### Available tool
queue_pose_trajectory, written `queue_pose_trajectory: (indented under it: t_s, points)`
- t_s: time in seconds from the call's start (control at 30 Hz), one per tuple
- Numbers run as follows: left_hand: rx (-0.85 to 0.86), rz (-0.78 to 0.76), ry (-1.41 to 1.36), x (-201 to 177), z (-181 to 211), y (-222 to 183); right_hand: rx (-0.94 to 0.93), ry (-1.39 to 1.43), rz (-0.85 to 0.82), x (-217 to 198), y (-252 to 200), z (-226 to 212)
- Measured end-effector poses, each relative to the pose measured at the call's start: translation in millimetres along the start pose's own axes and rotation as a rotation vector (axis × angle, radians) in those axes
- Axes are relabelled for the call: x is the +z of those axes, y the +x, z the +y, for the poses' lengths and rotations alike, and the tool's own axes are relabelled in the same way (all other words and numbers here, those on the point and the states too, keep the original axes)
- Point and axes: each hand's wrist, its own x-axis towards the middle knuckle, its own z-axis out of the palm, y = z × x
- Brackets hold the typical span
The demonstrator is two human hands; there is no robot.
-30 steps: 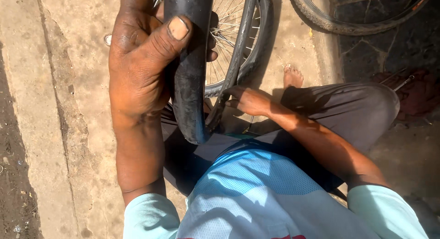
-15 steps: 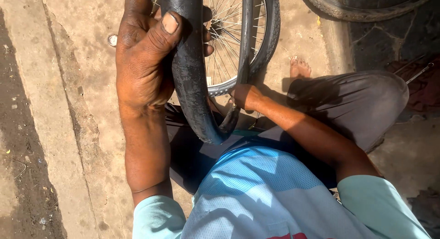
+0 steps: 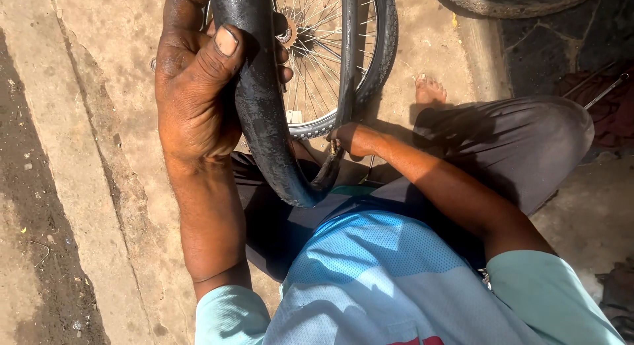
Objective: Checking an inner tube for leaks in a basin of water and then remounting the tire onto the wheel rim.
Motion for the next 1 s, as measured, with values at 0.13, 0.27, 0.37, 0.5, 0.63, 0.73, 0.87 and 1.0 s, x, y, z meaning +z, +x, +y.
queue_pose_trajectory:
  t_s: [0.13,0.27,0.37,0.5,0.63,0.73,0.87,1.0]
  points:
    - [-0.018,0.013,-0.014,-1,-3,0,-0.023,-0.056,-0.037,5,5,3]
    - [-0.005,-0.008,-0.008,-3,-5,0,-0.04,-0.057,-0.04,-2,-2,-8]
    - [0.009,-0.024,-0.005,-10,-9,-1,-0.032,-0.023,-0.021,4,0,-6]
    - [0.038,-0.039,-0.001,-8,-12,0,0.04,-0.028,-0.066,0,1,-12]
    - [0.023,-0.001,-0.005,-8,-13,0,0.038,-0.033,-0.076,11,7,1]
    - [0.022,0.002,0.003,-10,-14,-1,0.003,-0.016,-0.05,7,6,-6]
    - [0.026,-0.027,-0.019,-11,-16,0,0.033,-0.004,-0.059,14,9,1]
    - [0.023,-0.017,-0.047,-15,-19,-1,-0.022,-0.009,-0.026,8,6,-6]
